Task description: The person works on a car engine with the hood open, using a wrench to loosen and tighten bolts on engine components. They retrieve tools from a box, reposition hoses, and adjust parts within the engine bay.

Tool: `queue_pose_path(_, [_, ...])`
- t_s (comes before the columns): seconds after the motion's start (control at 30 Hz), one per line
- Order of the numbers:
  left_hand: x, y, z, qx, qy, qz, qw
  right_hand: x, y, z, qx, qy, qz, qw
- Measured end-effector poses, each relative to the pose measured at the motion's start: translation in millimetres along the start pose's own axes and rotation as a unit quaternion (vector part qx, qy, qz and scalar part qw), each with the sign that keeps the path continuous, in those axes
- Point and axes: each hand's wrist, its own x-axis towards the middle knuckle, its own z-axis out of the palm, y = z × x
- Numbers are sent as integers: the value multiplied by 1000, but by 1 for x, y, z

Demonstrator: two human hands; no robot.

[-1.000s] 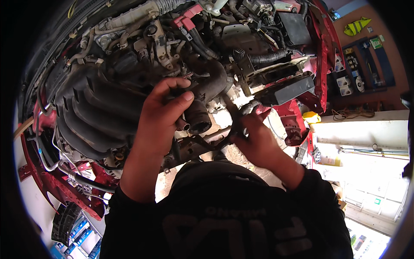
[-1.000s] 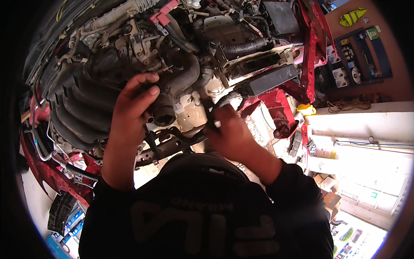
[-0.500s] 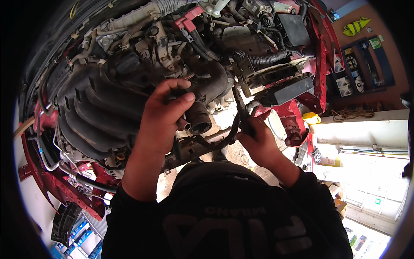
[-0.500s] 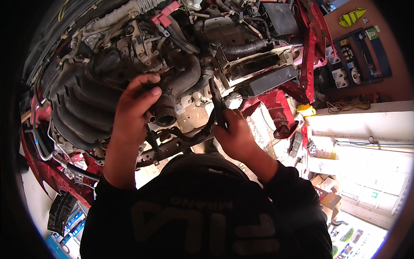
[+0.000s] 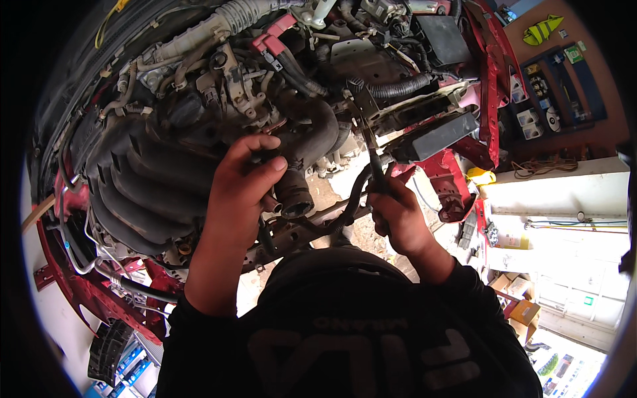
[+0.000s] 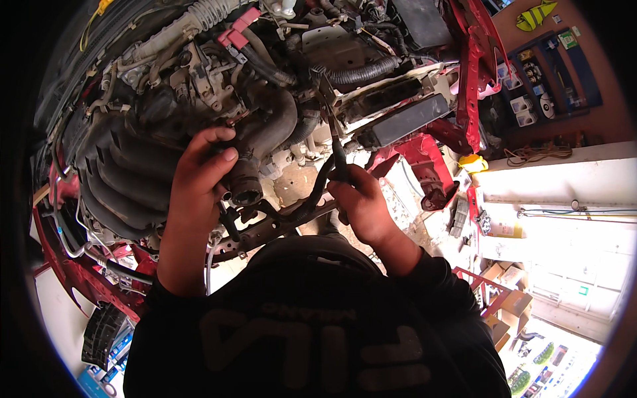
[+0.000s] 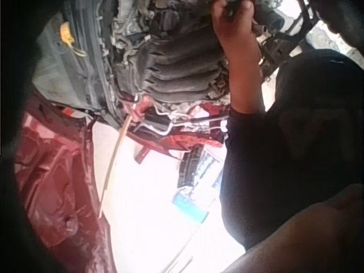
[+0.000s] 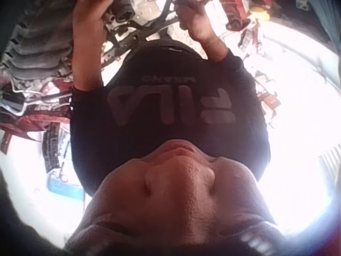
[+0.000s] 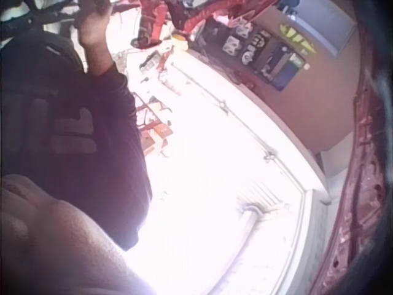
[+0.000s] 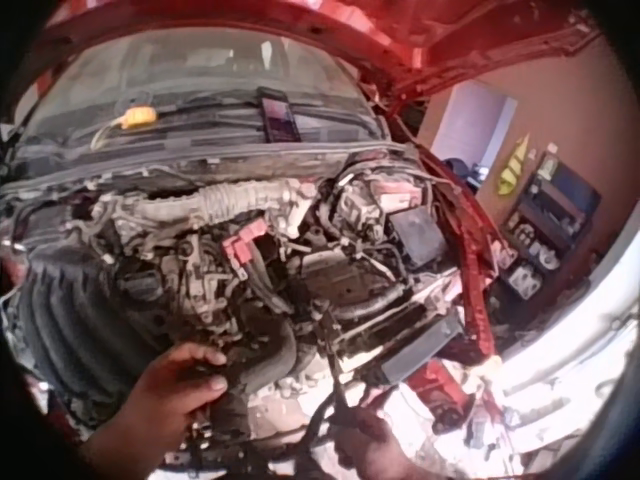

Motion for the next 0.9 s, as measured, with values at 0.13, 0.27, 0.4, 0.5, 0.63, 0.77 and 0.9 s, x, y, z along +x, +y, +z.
queue_pose_path(0.13, [8,1,-6,-24,-10,-2,1000,1,12,-2,-6,20,-24,1000])
queue_pose_path(0.27, [9,3,-8,-16,-19,-11,1000,6,6,2,-152,37,-58,986])
queue_pose_path(0.4, [6,6,-6,-3,-30,-9,1000,21,-15,5,-146,59,-59,986])
queue_pose_path(0.5, [5,7,-4,49,-10,-4,999,23,-16,8,-217,-1,-228,949])
queue_pose_path(0.63, [4,5,-8,-3,-39,-22,999,-5,5,-2,-201,-32,-112,973])
queue_pose_path(0.77, [-1,-6,-8,73,-97,-56,991,-33,21,-30,-171,-8,-70,983])
queue_pose_path(0.9, [-6,-30,4,114,-138,-29,983,-62,47,-65,-235,29,-128,963])
